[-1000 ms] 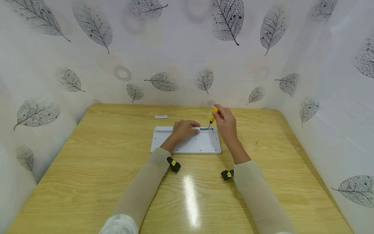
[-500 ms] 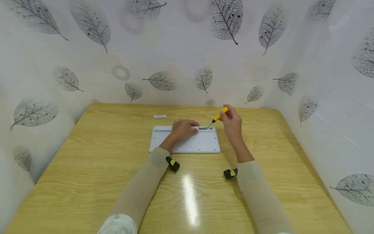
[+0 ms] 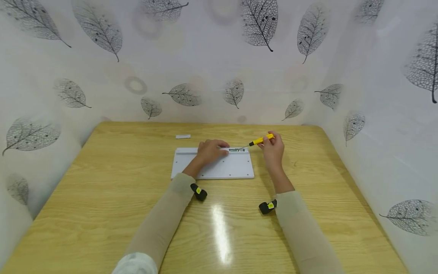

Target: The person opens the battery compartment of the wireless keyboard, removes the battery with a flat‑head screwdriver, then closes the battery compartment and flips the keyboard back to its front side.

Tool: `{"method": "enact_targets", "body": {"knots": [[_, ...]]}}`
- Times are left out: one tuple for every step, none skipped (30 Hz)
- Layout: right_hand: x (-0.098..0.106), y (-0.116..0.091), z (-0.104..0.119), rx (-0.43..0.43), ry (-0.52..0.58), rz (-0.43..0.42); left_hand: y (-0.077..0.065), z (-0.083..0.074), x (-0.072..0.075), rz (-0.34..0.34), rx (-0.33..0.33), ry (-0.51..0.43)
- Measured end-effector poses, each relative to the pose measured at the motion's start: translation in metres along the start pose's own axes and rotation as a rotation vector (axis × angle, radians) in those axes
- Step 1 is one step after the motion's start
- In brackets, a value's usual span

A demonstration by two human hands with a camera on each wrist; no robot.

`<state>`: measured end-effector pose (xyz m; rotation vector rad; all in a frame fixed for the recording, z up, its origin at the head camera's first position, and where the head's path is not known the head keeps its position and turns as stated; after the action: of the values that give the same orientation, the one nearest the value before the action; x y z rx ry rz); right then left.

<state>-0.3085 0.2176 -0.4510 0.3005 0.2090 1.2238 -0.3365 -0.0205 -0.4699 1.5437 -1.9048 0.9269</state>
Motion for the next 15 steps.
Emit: {"method": "enact_targets", "body": {"knots": [[0.0,-0.001,-0.002,-0.016,0.01,-0.012,0.0,0.0,0.0,-0.001,0.0,-0.003],[0.001,-0.002,-0.004,-0.033,0.025,-0.026,-0.001,0.0,0.001,-0.003,0.0,-0.005],[0.001,-0.003,-0.006,-0.048,0.038,-0.039,-0.001,0.0,0.001,-0.005,-0.002,-0.005],[0.002,-0.003,-0.008,-0.064,0.049,-0.053,-0.002,-0.001,0.001,-0.005,-0.005,-0.012],[0.003,-0.004,-0.011,-0.081,0.06,-0.065,-0.002,-0.001,0.001,-0.004,-0.008,-0.014],[0.004,-0.005,-0.013,-0.099,0.065,-0.077,-0.003,-0.002,0.002,-0.004,-0.011,-0.017],[0.005,-0.006,-0.014,-0.118,0.072,-0.09,-0.003,-0.003,0.002,-0.004,-0.013,-0.019],[0.005,-0.006,-0.016,-0.138,0.078,-0.103,-0.004,-0.003,0.002,-0.005,-0.016,-0.02],[0.006,-0.007,-0.017,-0.153,0.082,-0.114,-0.004,-0.003,0.002,-0.005,-0.017,-0.021],[0.006,-0.008,-0.019,-0.171,0.089,-0.124,-0.004,-0.003,0.003,-0.006,-0.017,-0.023],[0.006,-0.008,-0.021,-0.187,0.1,-0.134,-0.005,-0.003,0.003,-0.007,-0.017,-0.019],[0.006,-0.009,-0.023,-0.206,0.113,-0.143,-0.005,-0.003,0.003,-0.01,-0.017,-0.018],[0.006,-0.01,-0.024,-0.225,0.13,-0.153,-0.005,-0.003,0.003,-0.011,-0.016,-0.016],[0.006,-0.01,-0.026,-0.243,0.143,-0.163,-0.005,-0.003,0.003,-0.011,-0.016,-0.015],[0.006,-0.011,-0.028,-0.262,0.154,-0.174,-0.005,-0.002,0.003,-0.011,-0.015,-0.014]]}}
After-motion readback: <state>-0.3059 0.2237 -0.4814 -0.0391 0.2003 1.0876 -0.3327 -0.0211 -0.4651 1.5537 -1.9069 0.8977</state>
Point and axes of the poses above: each hand's wrist, its own y-axis towards the middle knuckle, its own x-axis out of the back of the hand, z = x × y, the point moved 6 cm from there along y, towards the middle knuckle, and after that the axes turned 14 degrees about x, right-handed, at the moved point
